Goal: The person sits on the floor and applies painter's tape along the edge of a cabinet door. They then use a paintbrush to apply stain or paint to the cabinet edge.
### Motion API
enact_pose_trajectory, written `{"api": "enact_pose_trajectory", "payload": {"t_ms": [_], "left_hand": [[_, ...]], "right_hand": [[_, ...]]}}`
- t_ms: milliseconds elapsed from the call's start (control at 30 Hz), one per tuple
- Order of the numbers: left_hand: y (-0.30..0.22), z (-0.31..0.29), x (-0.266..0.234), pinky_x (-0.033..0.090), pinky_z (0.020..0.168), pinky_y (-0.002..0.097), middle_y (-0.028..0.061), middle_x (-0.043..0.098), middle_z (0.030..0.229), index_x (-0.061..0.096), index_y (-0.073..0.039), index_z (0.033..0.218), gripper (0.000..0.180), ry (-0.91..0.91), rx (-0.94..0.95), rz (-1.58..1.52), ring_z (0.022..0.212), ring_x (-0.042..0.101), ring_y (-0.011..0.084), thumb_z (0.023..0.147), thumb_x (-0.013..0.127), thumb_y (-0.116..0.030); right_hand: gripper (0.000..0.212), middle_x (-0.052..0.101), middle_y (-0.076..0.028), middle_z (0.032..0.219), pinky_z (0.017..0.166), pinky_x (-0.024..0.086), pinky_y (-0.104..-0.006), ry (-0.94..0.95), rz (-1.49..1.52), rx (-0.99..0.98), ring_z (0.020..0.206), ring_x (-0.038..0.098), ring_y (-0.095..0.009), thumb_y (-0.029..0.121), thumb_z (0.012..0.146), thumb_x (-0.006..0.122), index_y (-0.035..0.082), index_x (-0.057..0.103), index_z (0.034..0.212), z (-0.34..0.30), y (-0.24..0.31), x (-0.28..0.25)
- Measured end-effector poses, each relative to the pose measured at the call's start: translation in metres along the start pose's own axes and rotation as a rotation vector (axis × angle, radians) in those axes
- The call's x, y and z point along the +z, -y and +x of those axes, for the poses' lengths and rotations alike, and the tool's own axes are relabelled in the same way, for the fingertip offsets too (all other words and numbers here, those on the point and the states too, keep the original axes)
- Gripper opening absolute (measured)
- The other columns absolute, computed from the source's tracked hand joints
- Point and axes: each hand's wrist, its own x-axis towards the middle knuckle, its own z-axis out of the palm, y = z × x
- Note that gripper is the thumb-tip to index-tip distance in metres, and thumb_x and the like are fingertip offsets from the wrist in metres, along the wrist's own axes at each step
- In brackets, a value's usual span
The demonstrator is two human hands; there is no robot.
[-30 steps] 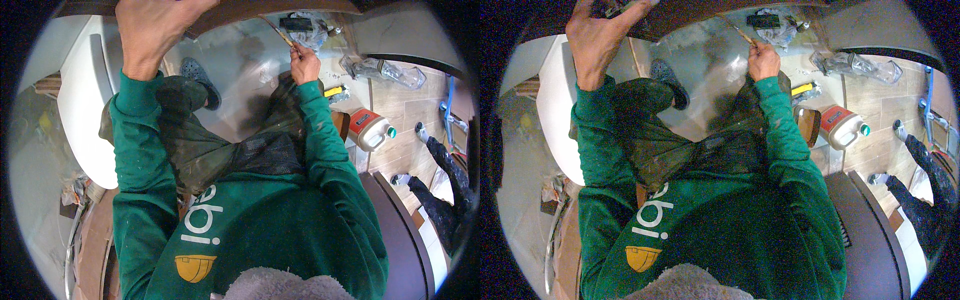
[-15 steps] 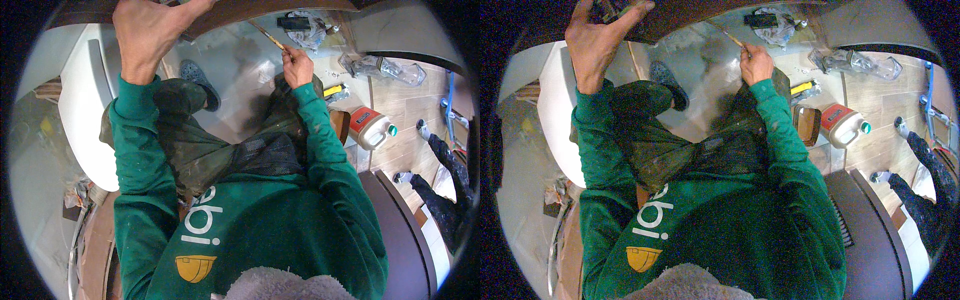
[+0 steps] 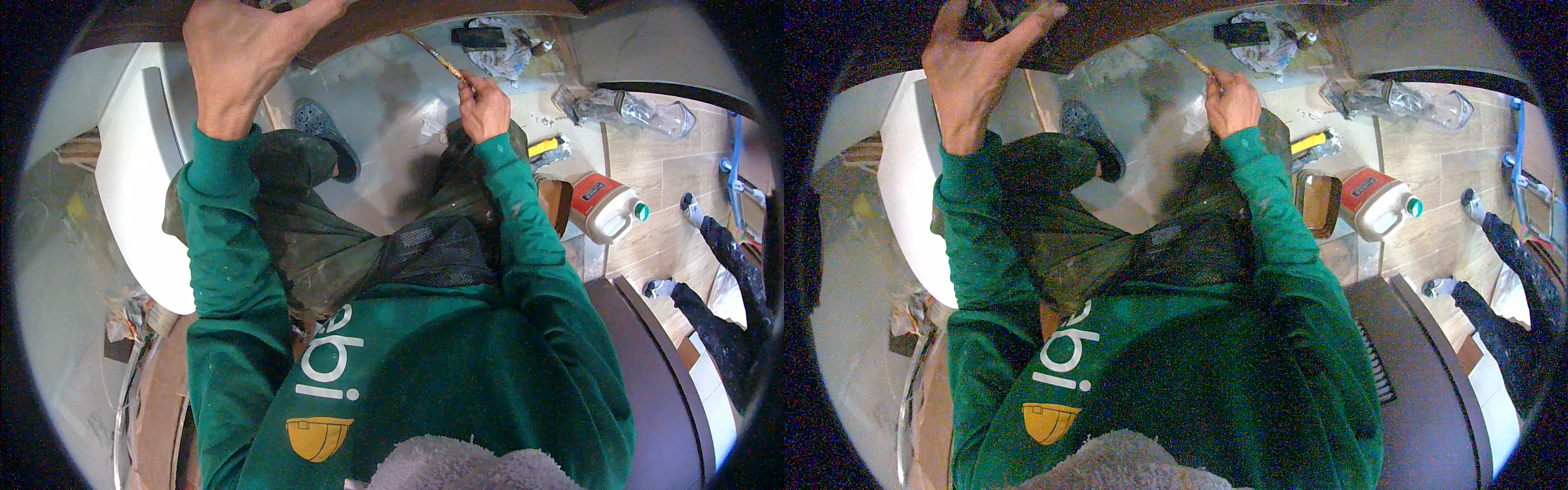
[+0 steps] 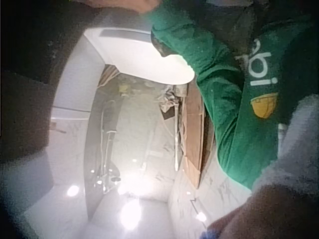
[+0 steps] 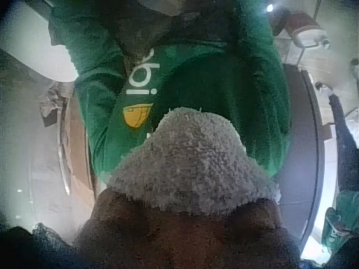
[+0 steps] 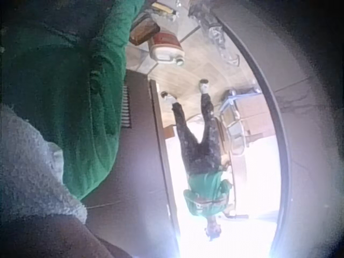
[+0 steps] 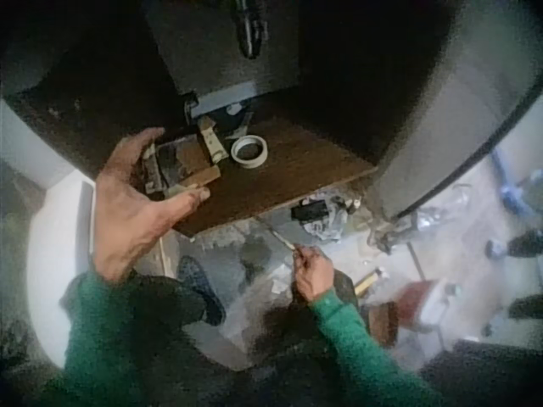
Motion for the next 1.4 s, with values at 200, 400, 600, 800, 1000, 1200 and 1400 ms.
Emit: {"api": "enact_pose_trajectory", "payload": {"t_ms": [200,400,600,800,1000,1200,1400], "left_hand": [[0.010,0.001,0.004,0.048,0.094,0.0336,0.0153,0.063,0.115,0.055,0.001,0.125,0.075,-0.035,0.101,0.012,0.108,0.060,0.0242,0.060,0.087,-0.018],[0.015,0.000,0.006,0.047,0.094,0.0333,0.0138,0.062,0.113,0.056,0.001,0.124,0.074,-0.009,0.071,-0.064,0.106,0.060,0.0226,0.060,0.088,-0.019],[0.009,0.001,0.004,0.047,0.092,0.0327,0.0133,0.062,0.112,0.057,0.002,0.121,0.073,-0.011,0.103,-0.015,0.105,0.060,0.0219,0.059,0.088,-0.020],[0.001,0.001,0.005,0.047,0.092,0.0330,0.0137,0.062,0.111,0.058,0.002,0.121,0.073,0.004,0.060,0.021,0.103,0.060,0.0230,0.059,0.087,-0.021],[-0.004,-0.001,0.004,0.047,0.092,0.0330,0.0128,0.061,0.110,0.058,0.001,0.121,0.072,0.004,0.025,0.045,0.103,0.060,0.0232,0.059,0.087,-0.020],[-0.003,0.000,0.003,0.047,0.092,0.0328,0.0126,0.061,0.112,0.058,0.001,0.120,0.071,0.013,0.039,0.034,0.103,0.061,0.0230,0.059,0.086,-0.019],[0.005,0.002,0.011,0.048,0.092,0.0333,0.0130,0.062,0.112,0.057,0.001,0.121,0.071,0.005,0.097,-0.110,0.104,0.061,0.0234,0.060,0.086,-0.021]], "right_hand": [[0.027,0.066,-0.019,0.094,0.077,0.051,-0.0485,-0.044,0.045,0.013,0.085,0.063,-0.041,0.024,0.086,0.061,0.015,0.071,0.109,0.009,-0.013,-0.008],[0.027,0.067,-0.020,0.097,0.079,0.051,-0.0454,-0.063,0.033,0.104,0.088,0.065,-0.038,0.023,0.086,0.063,0.015,0.071,0.111,0.016,-0.026,-0.023],[0.027,0.067,-0.019,0.093,0.078,0.052,-0.0451,-0.115,0.030,0.157,0.086,0.065,-0.038,0.024,0.086,0.064,0.014,0.071,0.110,0.016,-0.035,-0.034],[0.027,0.067,-0.019,0.092,0.076,0.052,-0.0458,-0.057,0.079,0.071,0.084,0.065,-0.038,0.023,0.086,0.063,0.015,0.071,0.110,0.004,-0.029,-0.027],[0.026,0.068,-0.020,0.095,0.077,0.052,-0.0459,-0.077,0.015,0.104,0.086,0.066,-0.039,0.023,0.087,0.062,0.015,0.071,0.110,0.018,-0.036,-0.028],[0.027,0.068,-0.020,0.097,0.079,0.052,-0.0439,-0.146,0.011,0.175,0.089,0.066,-0.038,0.025,0.087,0.063,0.013,0.072,0.109,0.022,-0.047,-0.044],[0.028,0.068,-0.021,0.099,0.083,0.051,-0.0444,-0.064,0.093,0.140,0.093,0.065,-0.039,0.025,0.087,0.062,0.012,0.071,0.110,0.007,-0.033,-0.032]]}}
